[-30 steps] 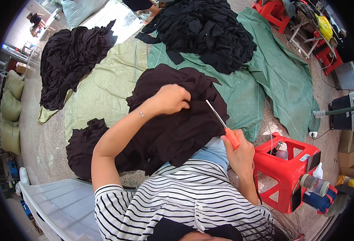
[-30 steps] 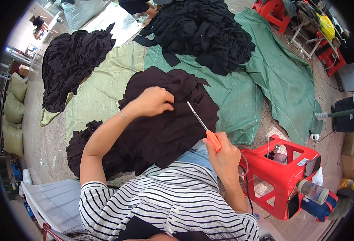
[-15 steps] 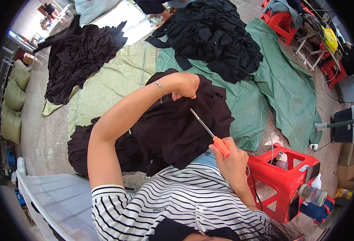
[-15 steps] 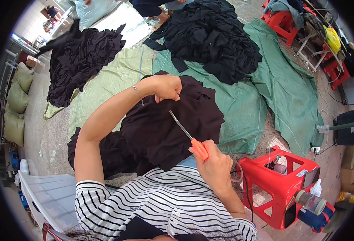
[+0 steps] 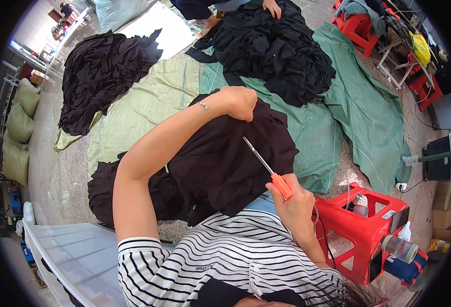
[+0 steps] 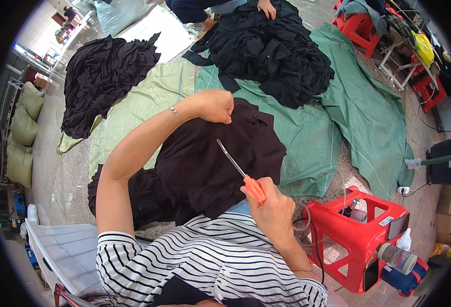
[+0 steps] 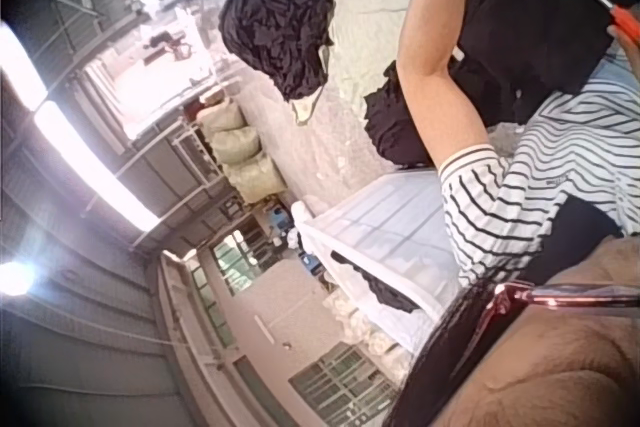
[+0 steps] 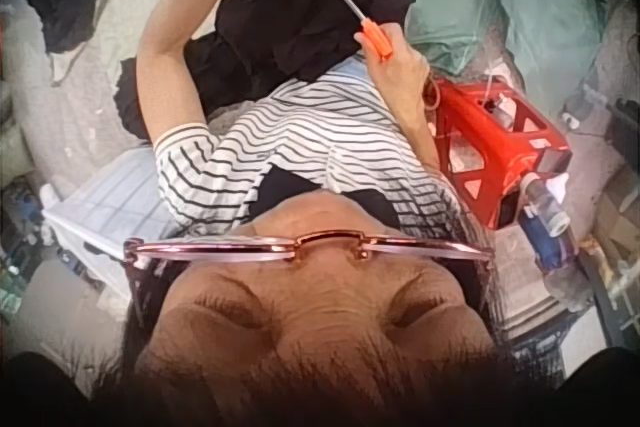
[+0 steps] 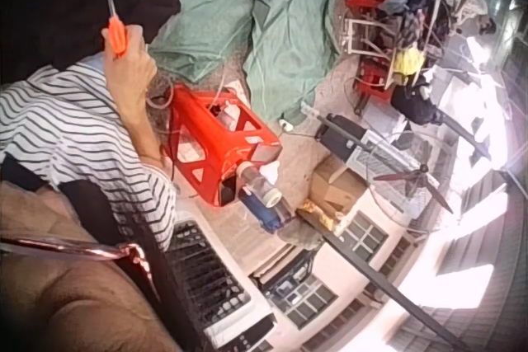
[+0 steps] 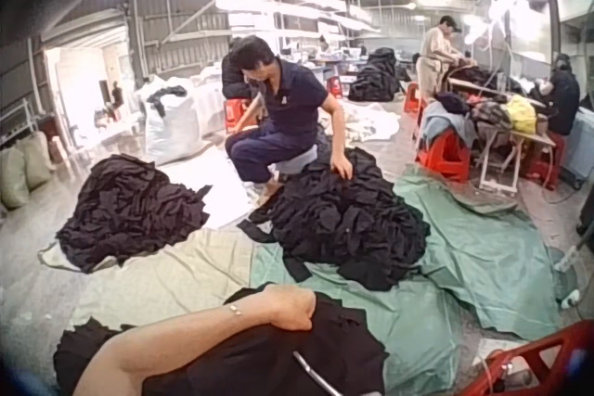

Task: Trimming loose threads from black fabric pieces using a pair of scissors.

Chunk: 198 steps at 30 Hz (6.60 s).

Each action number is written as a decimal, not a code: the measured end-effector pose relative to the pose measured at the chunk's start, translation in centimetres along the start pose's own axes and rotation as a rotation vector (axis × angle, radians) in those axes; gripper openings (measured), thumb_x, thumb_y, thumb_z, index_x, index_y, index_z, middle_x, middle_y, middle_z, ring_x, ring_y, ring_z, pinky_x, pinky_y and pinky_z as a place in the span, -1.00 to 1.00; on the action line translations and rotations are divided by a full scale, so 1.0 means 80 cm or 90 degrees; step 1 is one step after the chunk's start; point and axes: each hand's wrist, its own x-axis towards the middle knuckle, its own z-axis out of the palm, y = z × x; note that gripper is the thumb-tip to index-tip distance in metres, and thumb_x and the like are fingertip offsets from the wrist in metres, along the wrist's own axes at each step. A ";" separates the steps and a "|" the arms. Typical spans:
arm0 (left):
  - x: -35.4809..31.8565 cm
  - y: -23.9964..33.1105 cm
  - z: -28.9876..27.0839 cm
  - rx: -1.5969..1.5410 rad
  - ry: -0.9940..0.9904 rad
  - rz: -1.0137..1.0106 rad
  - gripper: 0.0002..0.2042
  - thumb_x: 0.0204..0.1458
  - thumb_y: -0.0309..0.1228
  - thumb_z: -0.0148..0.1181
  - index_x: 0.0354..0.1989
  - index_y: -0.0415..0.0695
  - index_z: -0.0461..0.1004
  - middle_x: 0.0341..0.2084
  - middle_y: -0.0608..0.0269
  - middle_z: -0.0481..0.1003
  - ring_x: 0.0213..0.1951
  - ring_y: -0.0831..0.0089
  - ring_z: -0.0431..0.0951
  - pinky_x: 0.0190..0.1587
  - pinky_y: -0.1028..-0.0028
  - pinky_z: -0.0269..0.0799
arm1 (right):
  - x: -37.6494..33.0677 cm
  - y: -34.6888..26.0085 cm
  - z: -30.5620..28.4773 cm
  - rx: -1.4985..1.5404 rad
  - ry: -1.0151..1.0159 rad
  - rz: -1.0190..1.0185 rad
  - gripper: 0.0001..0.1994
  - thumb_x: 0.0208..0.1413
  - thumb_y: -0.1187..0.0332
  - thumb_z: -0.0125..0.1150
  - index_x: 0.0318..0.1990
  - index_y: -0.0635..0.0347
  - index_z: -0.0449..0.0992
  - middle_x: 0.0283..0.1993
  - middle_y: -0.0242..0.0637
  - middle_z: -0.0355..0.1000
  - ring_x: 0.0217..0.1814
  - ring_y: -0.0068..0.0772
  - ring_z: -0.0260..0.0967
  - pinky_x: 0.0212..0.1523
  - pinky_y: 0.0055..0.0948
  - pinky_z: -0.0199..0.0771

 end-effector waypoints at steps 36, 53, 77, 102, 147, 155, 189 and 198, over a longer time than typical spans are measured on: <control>0.089 0.049 0.107 -0.153 0.495 0.260 -0.82 0.05 -0.42 0.21 -0.22 -0.22 0.45 -0.17 -0.01 0.53 -0.08 0.01 0.53 -0.09 0.13 0.51 | -0.004 0.106 -0.047 -0.082 0.239 0.285 -0.71 0.20 0.08 0.27 -0.14 0.08 0.49 -0.47 -0.05 0.51 -0.40 0.17 0.50 -0.46 -0.02 0.40; -0.045 0.031 0.083 -0.888 0.360 0.183 -0.75 0.13 -0.55 0.21 -0.01 -0.25 0.46 -0.23 0.35 0.49 -0.17 0.53 0.51 -0.11 0.54 0.44 | 0.007 0.136 -0.050 0.006 0.231 0.295 -0.68 0.25 0.28 0.24 0.07 0.25 0.52 -0.36 -0.41 0.47 -0.43 -0.60 0.31 -0.39 -0.49 0.37; -0.721 -0.201 -0.072 -0.180 1.308 0.069 -0.86 0.34 -0.36 -0.02 -0.29 -0.09 0.35 -0.53 0.33 0.34 -0.36 0.48 0.45 -0.34 0.45 0.40 | 0.098 0.106 0.011 0.048 0.127 0.120 -0.52 0.30 0.13 0.18 0.17 0.36 0.43 -0.22 -0.19 0.47 -0.41 -0.41 0.35 -0.37 -0.45 0.46; -0.274 -0.105 0.415 -0.717 0.731 -0.525 -0.91 0.16 -0.46 0.18 -0.28 -0.23 0.54 -0.57 0.35 0.53 -0.53 0.66 0.48 -0.49 0.54 0.43 | 0.101 0.135 0.028 0.030 0.020 0.134 -0.57 0.28 0.13 0.18 0.15 0.24 0.42 -0.31 -0.26 0.45 -0.39 -0.43 0.40 -0.37 -0.40 0.47; -0.172 -0.006 0.228 -0.385 0.827 -0.207 -0.83 0.07 -0.58 0.21 -0.17 -0.19 0.43 -0.36 0.05 0.46 -0.31 0.08 0.53 -0.28 0.30 0.42 | -0.002 0.167 0.093 0.079 0.060 -0.189 -0.48 0.03 0.68 0.22 0.22 0.36 0.37 0.05 -0.01 0.53 0.02 -0.02 0.54 0.02 -0.19 0.51; -0.172 0.085 0.293 -0.160 0.714 0.013 -0.42 0.06 -0.07 0.29 0.24 0.03 0.33 0.34 0.05 0.20 0.38 0.08 0.15 0.42 -0.12 -0.22 | 0.033 0.109 -0.002 0.001 0.171 -0.043 -0.64 0.19 0.59 0.04 0.15 0.37 0.37 0.13 0.03 0.41 0.21 -0.04 0.36 0.26 -0.23 0.30; -0.220 -0.111 0.076 -0.365 0.489 -0.171 -0.67 -0.04 -0.36 0.38 -0.12 -0.21 0.49 -0.33 0.09 0.54 -0.24 0.26 0.53 -0.14 0.37 0.42 | 0.223 0.121 -0.096 0.304 0.321 -0.065 -0.59 0.29 0.43 0.16 0.26 0.31 0.32 0.11 -0.20 0.44 -0.07 -0.46 0.50 0.12 -0.45 0.40; -0.131 -0.026 0.214 -0.076 0.789 -0.040 -0.72 -0.12 -0.49 0.37 -0.17 -0.14 0.56 0.01 0.08 0.47 0.02 0.04 0.44 0.14 0.15 0.33 | 0.136 0.107 -0.002 0.111 0.049 0.057 -0.47 0.23 0.32 0.26 0.35 0.03 0.30 -0.03 -0.12 0.51 -0.11 -0.25 0.47 -0.04 -0.38 0.45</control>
